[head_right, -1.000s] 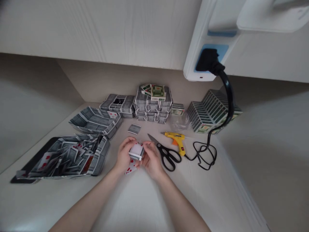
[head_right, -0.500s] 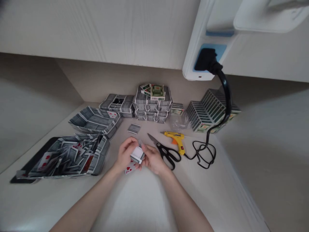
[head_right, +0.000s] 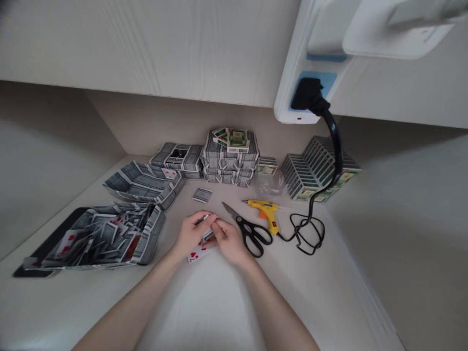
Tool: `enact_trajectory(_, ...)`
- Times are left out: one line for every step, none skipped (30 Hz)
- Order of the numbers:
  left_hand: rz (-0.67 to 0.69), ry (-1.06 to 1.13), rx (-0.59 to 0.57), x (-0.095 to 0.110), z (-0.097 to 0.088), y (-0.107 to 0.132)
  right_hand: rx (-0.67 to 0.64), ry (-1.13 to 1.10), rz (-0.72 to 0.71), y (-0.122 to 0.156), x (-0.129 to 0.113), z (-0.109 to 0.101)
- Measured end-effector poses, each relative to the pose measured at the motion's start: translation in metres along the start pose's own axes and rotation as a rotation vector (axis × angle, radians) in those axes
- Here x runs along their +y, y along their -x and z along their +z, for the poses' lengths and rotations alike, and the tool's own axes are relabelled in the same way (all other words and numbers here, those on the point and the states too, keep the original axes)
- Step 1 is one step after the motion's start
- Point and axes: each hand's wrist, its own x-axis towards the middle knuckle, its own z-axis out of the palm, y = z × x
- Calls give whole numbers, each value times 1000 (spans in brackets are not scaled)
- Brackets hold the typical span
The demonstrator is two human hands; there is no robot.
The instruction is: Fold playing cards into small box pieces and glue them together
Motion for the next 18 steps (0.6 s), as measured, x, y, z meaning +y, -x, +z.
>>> enact_trajectory(-2, 3, -4, 0, 1, 1, 6, 23, -13, 0, 0, 0)
enact_trajectory(-5, 13, -14, 0, 1, 1, 17, 40, -28, 0, 1, 0)
enact_trajectory(-7, 27, -28, 1, 1, 1, 35, 55, -45, 1, 0, 0)
enact_trajectory(-9, 41, -41, 2, 1, 1, 57, 70, -66, 1, 0, 1)
enact_trajectory(-11, 53, -50, 3, 0, 2, 81, 93, -90, 1, -1, 1)
enact_trajectory(-13, 63, -51, 4, 0, 1, 102, 122, -117, 1, -2, 1)
enact_trajectory(-14, 71, -47, 5, 0, 1, 119, 158, -144, 2, -3, 1)
enact_trajectory(-16, 78, -42, 6, 0, 1, 132, 199, -169, 2, -3, 1)
enact_trajectory(-19, 87, -36, 7, 0, 0, 141, 241, -193, 2, -4, 1)
enact_trajectory(-26, 100, -33, 8, 0, 0, 148, 281, -213, 3, -4, 1)
enact_trajectory(-35, 118, -33, 10, -1, -1, 152, 313, -229, 3, -4, 1)
enact_trajectory(-47, 137, -37, 11, -1, -1, 155, 334, -240, 4, -5, 2)
enact_trajectory(-60, 158, -41, 12, -2, -1, 156, 346, -249, 4, -5, 3)
enact_trajectory(-70, 176, -47, 13, -3, -1, 157, 348, -256, 5, -5, 4)
enact_trajectory(-77, 187, -53, 14, -3, -1, 157, 343, -262, 6, -6, 5)
enact_trajectory(-80, 187, -53, 14, -4, -1, 156, 334, -266, 7, -7, 7)
enact_trajectory(-75, 173, -44, 14, -4, -1, 156, 322, -272, 7, -9, 8)
enact_trajectory(-64, 146, -29, 14, -4, 0, 154, 309, -277, 8, -10, 9)
